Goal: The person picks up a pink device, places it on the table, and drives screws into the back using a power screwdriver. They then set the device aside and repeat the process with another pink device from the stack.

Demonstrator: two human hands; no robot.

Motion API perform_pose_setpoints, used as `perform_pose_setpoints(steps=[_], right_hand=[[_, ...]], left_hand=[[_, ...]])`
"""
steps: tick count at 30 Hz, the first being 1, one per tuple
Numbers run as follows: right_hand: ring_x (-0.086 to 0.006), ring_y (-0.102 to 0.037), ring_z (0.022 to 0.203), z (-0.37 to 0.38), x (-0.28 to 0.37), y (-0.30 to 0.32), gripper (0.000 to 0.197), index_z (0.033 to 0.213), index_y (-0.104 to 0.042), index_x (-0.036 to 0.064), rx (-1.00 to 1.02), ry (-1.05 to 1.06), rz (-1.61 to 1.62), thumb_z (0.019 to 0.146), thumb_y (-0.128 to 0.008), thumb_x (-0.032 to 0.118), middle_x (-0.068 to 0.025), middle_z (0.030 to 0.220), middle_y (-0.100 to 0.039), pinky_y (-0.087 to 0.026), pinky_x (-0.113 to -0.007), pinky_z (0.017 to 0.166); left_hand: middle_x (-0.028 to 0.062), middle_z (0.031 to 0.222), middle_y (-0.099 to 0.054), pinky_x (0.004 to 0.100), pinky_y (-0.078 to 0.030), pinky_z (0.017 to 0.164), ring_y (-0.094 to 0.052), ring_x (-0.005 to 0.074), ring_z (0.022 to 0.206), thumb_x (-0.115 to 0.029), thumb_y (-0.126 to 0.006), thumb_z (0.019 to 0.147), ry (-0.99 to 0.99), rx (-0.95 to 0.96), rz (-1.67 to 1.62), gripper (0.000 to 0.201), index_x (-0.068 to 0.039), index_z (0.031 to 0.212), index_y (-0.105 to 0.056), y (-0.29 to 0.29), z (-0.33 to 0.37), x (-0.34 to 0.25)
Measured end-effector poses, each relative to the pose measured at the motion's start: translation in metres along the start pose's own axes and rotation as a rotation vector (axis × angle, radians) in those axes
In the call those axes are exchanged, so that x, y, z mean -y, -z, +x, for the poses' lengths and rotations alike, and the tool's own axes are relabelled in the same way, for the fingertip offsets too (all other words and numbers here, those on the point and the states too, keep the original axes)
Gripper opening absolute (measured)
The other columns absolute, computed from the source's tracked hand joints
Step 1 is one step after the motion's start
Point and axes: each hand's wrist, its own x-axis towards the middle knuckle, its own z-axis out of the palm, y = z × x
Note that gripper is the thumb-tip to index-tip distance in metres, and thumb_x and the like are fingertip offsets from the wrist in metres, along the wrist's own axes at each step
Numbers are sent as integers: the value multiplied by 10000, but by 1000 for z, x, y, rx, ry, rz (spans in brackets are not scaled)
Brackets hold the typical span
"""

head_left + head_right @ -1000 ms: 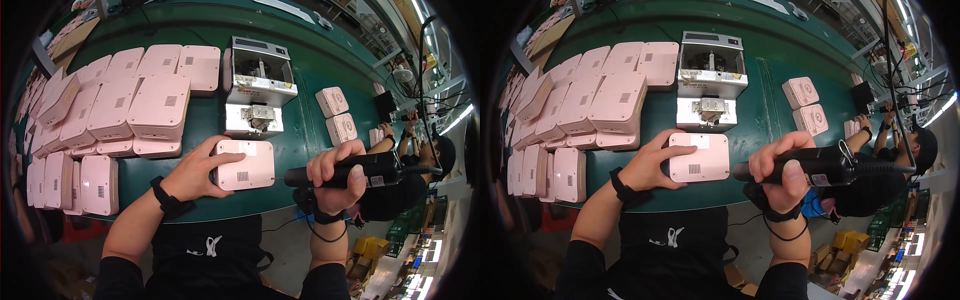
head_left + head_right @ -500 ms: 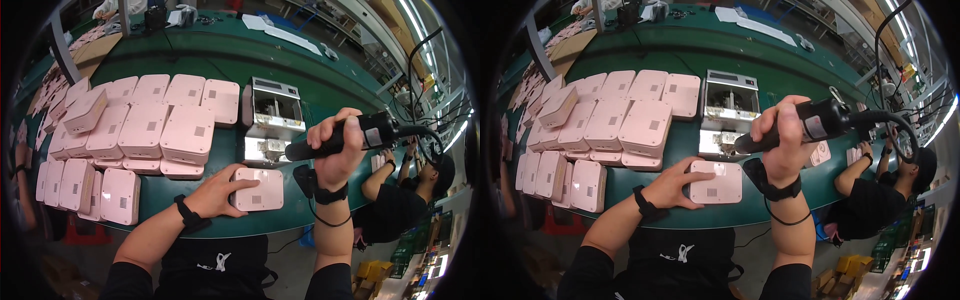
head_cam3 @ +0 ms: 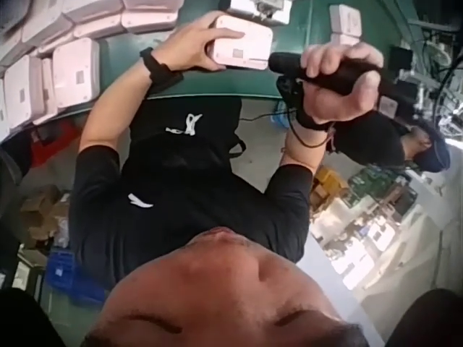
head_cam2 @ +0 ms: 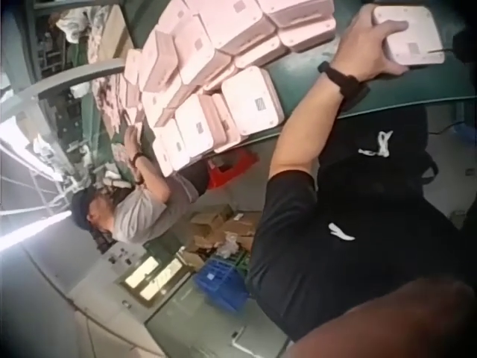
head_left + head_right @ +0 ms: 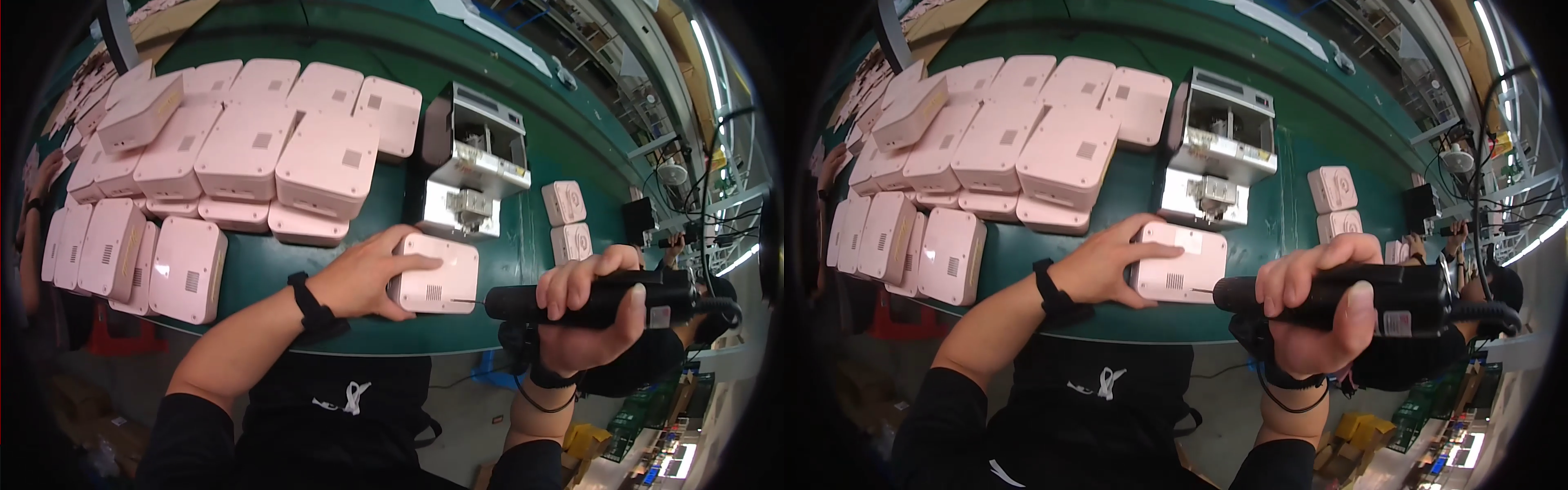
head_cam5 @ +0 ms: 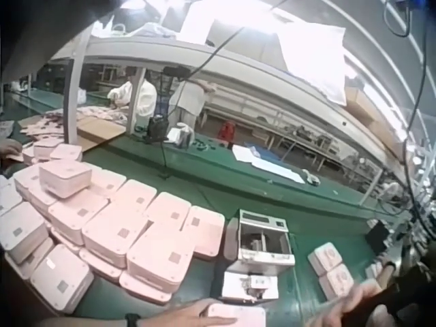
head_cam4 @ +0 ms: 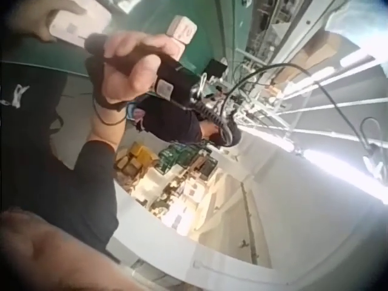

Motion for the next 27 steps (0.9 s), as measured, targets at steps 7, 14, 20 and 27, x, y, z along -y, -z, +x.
perform_pose_setpoints(steps=[7,14,20,27], right_hand=[[-155,-454,456,-24,-2,-1,428,1010,-428,56,20,41,-71,949,-521,469,-49,650,-484,-424,-317,485],[-152,-454,460,-33,-21,5,432,1008,-415,59,22,-10,-94,932,-546,463,-49,645,-477,-424,-312,488],[-150,-451,457,-32,-23,3,424,980,-411,69,26,9,-91,926,-554,464,-44,639,-474,-420,-312,480],[-149,-448,443,-23,-29,13,425,974,-409,68,-39,-36,-21,917,-560,461,-42,626,-474,-412,-305,460]], left_hand=[[134,1416,-444,415,-472,1038,-516,345,1266,-272,-888,621,31,17,44,739,-238,1310,-622,-4,-3,1],[146,1366,-480,415,-489,1014,-533,347,1239,-271,-896,604,20,-51,94,728,-254,1287,-644,-11,-5,-1],[142,1356,-491,417,-495,1005,-536,344,1237,-265,-908,581,26,-77,76,738,-256,1273,-652,-13,-3,2],[141,1360,-488,418,-492,1012,-533,347,1242,-255,-911,583,14,-75,90,726,-254,1263,-656,-10,-3,1]])
